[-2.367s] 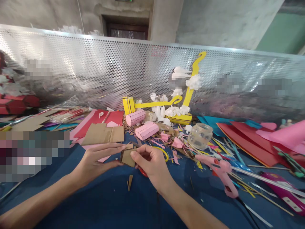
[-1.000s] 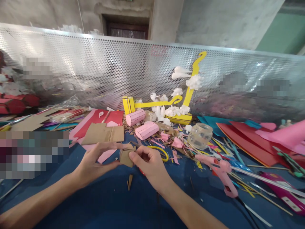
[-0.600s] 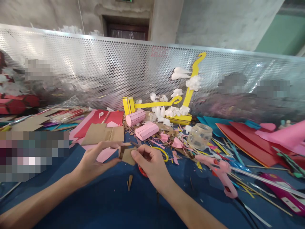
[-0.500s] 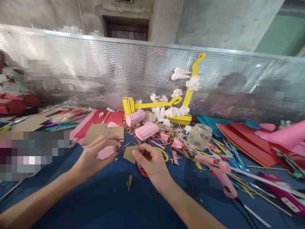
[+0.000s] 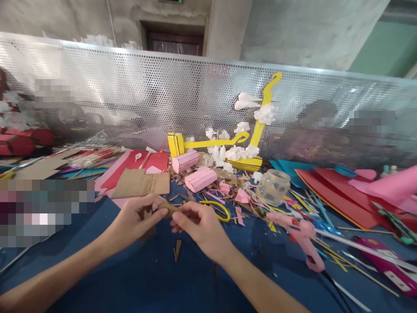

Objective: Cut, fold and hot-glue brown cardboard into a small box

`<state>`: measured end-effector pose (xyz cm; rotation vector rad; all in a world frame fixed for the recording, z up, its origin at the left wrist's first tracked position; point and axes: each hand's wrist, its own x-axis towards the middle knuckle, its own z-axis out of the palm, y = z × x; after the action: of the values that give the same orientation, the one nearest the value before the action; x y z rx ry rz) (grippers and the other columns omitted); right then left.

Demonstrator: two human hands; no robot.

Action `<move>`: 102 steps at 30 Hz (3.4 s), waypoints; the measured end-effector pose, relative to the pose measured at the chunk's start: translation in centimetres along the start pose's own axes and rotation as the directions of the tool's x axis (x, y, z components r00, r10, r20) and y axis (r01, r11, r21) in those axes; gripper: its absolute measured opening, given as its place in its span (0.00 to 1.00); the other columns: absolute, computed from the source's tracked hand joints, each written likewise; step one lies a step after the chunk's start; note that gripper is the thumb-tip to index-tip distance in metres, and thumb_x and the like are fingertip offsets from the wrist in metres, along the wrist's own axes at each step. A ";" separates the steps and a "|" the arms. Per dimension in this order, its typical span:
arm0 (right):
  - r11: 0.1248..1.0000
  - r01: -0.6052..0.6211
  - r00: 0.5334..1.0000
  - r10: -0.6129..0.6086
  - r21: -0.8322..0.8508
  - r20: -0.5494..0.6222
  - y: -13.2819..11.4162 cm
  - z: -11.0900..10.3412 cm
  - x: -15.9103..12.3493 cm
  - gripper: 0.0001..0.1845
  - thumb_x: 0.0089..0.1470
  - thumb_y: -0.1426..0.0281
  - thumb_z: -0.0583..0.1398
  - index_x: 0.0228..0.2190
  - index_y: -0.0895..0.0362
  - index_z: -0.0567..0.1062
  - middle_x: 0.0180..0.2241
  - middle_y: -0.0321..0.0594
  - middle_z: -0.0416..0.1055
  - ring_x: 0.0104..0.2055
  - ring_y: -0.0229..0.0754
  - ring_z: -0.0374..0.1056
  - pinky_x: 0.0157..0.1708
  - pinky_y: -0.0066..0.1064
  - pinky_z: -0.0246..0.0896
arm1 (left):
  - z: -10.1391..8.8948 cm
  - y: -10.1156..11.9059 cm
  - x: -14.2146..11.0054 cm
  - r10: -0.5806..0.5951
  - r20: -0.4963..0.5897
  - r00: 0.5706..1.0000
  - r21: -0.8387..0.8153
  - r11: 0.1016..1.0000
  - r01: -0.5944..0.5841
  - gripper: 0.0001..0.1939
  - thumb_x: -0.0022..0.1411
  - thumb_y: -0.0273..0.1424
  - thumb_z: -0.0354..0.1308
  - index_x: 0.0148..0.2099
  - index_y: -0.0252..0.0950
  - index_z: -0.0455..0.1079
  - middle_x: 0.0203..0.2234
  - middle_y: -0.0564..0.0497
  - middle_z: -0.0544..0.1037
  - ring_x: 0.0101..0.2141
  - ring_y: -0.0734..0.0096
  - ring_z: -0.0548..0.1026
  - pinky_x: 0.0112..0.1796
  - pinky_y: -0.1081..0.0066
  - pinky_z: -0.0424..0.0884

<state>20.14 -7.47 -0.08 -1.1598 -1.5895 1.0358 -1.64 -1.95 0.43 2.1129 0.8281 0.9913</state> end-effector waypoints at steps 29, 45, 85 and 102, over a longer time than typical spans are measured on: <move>0.999 -0.043 0.980 0.039 -0.014 -0.196 0.5 0.2 0.1 0.27 0.47 0.47 0.71 0.38 0.52 0.74 0.34 0.39 0.75 0.37 0.45 0.73 0.38 0.34 0.71 | -2.2 0.4 1.1 -0.215 -0.165 0.963 -0.599 0.797 0.075 0.14 0.59 0.39 0.71 0.36 0.34 0.76 0.24 0.53 0.79 0.25 0.76 0.74 0.30 0.74 0.71; 0.832 0.117 0.949 -0.255 -0.542 -0.187 -0.4 0.1 -0.9 0.21 0.49 0.61 0.72 0.42 0.52 0.74 0.36 0.37 0.77 0.37 0.44 0.75 0.44 0.33 0.71 | -1.7 0.4 1.0 -0.094 -0.124 0.988 -0.648 0.761 -0.009 0.15 0.58 0.40 0.73 0.34 0.34 0.75 0.28 0.47 0.84 0.31 0.64 0.84 0.39 0.68 0.81; 0.836 0.118 0.948 -0.256 -0.536 -0.191 -0.8 -0.1 -1.1 0.19 0.48 0.62 0.73 0.39 0.52 0.76 0.35 0.36 0.78 0.34 0.44 0.75 0.39 0.31 0.72 | -1.4 -0.3 0.7 -0.078 -0.080 0.994 -0.676 0.736 0.004 0.11 0.60 0.36 0.72 0.37 0.34 0.77 0.29 0.47 0.84 0.30 0.67 0.83 0.41 0.68 0.82; 0.835 0.104 0.951 -0.243 -0.541 -0.192 -0.5 -0.2 -1.2 0.20 0.46 0.60 0.74 0.41 0.51 0.78 0.38 0.37 0.80 0.38 0.47 0.77 0.39 0.33 0.72 | -1.3 0.0 0.8 -0.052 -0.034 0.998 -0.733 0.680 0.011 0.10 0.61 0.34 0.72 0.38 0.33 0.78 0.29 0.50 0.85 0.31 0.74 0.84 0.38 0.78 0.81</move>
<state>20.42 -8.70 0.21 -1.4064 -1.7813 0.3056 -2.23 -0.96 1.44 1.3641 0.3696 1.1227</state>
